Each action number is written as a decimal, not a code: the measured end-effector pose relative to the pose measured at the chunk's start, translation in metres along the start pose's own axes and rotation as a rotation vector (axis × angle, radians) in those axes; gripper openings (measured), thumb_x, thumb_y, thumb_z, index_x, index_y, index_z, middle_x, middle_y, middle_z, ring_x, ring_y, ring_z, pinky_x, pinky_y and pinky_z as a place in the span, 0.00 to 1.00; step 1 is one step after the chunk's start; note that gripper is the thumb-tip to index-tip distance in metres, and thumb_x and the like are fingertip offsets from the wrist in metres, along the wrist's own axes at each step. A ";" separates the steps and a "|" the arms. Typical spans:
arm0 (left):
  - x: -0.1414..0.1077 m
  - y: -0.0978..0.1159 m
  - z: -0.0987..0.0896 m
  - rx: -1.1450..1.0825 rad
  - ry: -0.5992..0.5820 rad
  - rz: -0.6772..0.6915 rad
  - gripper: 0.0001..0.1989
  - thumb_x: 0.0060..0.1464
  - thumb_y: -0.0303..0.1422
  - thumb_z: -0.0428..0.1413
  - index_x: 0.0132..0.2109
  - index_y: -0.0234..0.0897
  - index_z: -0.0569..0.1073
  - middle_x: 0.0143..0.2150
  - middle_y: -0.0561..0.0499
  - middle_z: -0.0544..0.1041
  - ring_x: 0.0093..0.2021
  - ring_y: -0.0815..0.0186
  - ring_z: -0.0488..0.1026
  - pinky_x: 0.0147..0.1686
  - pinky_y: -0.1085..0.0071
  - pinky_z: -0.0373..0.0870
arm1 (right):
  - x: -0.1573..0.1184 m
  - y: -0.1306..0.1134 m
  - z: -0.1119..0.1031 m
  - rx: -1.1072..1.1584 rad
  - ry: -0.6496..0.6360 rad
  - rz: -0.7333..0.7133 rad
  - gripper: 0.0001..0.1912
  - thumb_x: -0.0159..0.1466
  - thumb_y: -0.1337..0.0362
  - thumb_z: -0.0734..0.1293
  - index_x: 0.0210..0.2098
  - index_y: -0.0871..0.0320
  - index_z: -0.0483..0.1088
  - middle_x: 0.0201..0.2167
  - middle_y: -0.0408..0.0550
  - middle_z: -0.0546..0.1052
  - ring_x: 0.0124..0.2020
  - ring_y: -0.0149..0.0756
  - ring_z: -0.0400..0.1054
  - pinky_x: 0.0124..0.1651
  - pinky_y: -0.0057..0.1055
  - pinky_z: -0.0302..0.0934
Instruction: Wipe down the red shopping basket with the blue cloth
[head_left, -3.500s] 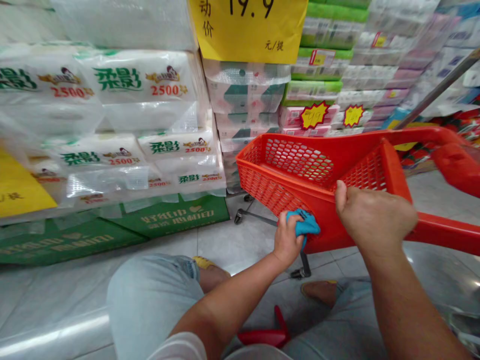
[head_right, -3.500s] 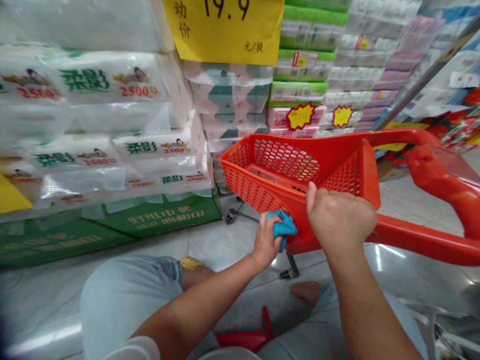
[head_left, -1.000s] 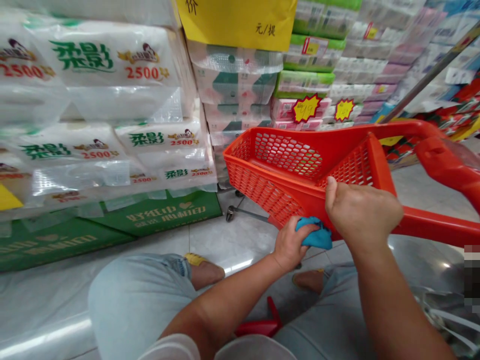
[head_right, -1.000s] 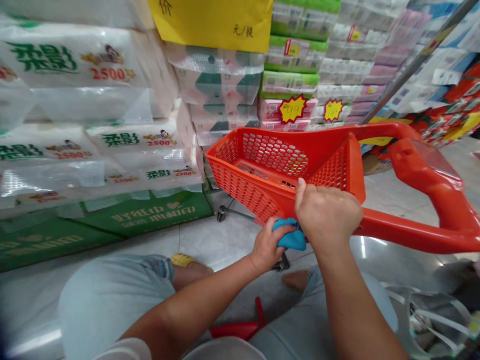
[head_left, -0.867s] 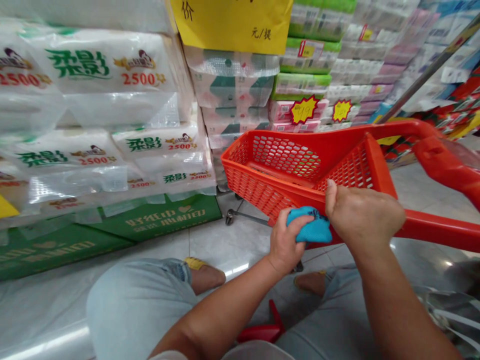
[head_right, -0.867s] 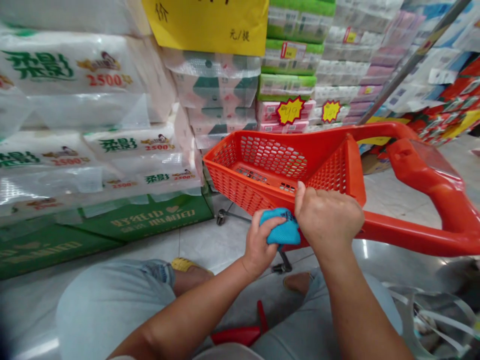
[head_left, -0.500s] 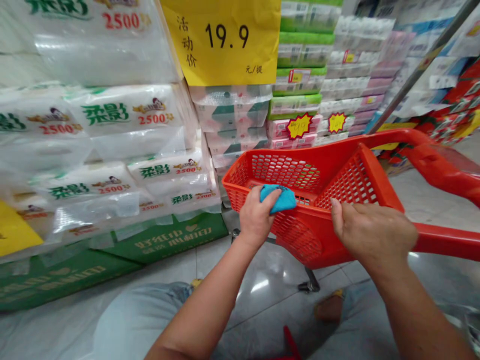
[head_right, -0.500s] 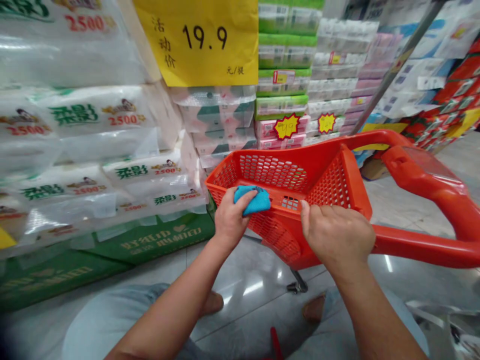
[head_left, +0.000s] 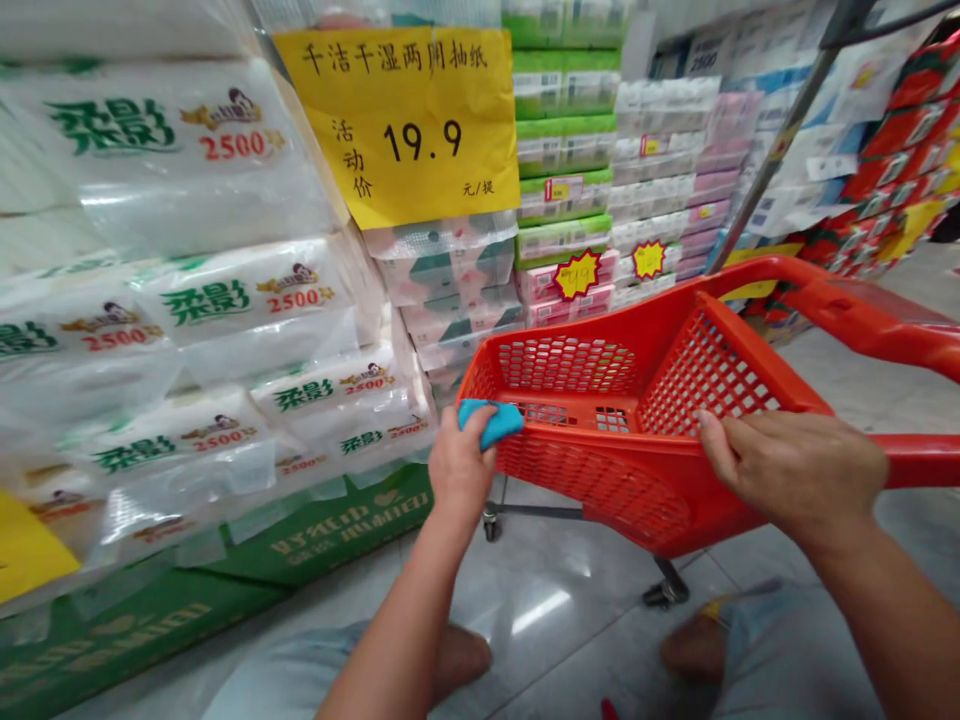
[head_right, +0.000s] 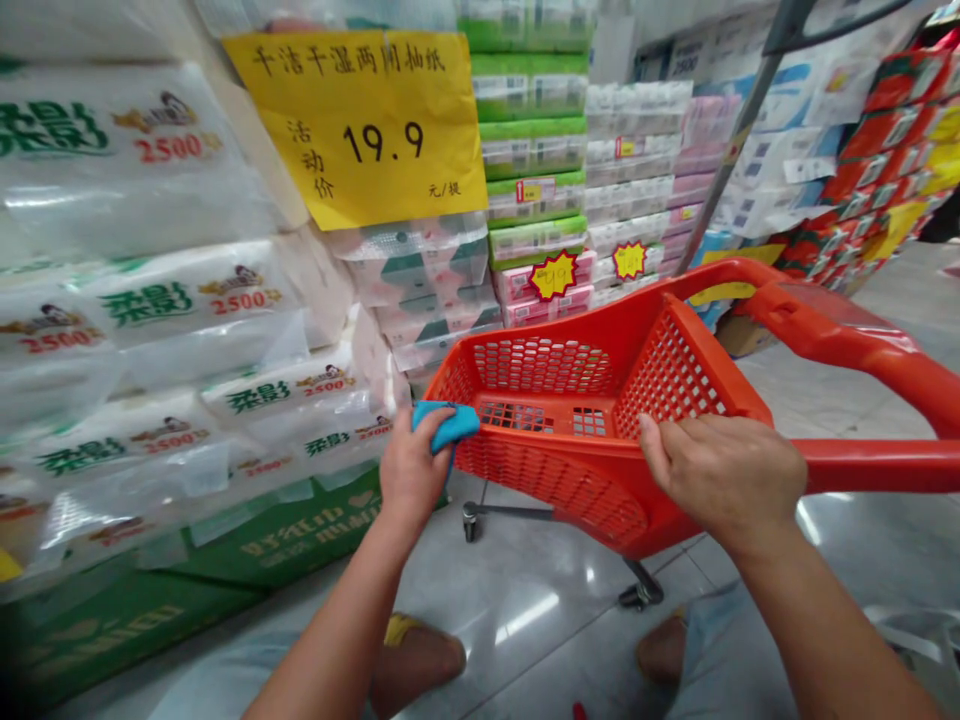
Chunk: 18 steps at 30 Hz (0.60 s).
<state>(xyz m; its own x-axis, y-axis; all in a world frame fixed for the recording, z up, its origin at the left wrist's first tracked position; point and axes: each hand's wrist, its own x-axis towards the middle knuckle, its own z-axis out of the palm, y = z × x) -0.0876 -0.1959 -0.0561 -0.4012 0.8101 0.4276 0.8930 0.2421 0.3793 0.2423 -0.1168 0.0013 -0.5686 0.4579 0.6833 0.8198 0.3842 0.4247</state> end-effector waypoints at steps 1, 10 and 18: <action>-0.004 0.004 0.002 -0.002 -0.019 0.075 0.25 0.52 0.27 0.61 0.56 0.54 0.76 0.54 0.47 0.69 0.48 0.56 0.73 0.42 0.66 0.73 | -0.001 0.002 0.000 -0.011 -0.021 0.031 0.24 0.68 0.55 0.63 0.16 0.56 0.65 0.16 0.48 0.71 0.21 0.35 0.58 0.30 0.33 0.43; 0.024 -0.005 -0.003 -0.147 -0.053 -0.165 0.18 0.55 0.27 0.56 0.52 0.49 0.78 0.49 0.48 0.72 0.45 0.58 0.74 0.46 0.64 0.71 | 0.009 0.026 -0.002 0.174 -0.367 0.160 0.28 0.67 0.50 0.60 0.15 0.56 0.70 0.18 0.52 0.73 0.20 0.34 0.60 0.27 0.32 0.43; 0.008 0.027 -0.024 -0.108 -0.270 -0.045 0.15 0.56 0.29 0.58 0.49 0.48 0.78 0.46 0.50 0.72 0.45 0.60 0.74 0.46 0.67 0.70 | 0.014 0.010 0.003 -0.020 -0.539 0.234 0.32 0.72 0.49 0.52 0.30 0.60 0.79 0.27 0.58 0.80 0.29 0.44 0.72 0.29 0.34 0.44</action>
<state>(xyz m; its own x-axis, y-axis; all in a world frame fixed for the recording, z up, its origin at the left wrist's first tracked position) -0.0714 -0.1960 -0.0225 -0.3581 0.9161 0.1803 0.8431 0.2343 0.4839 0.2420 -0.1042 0.0132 -0.3221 0.8739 0.3642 0.9260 0.2108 0.3132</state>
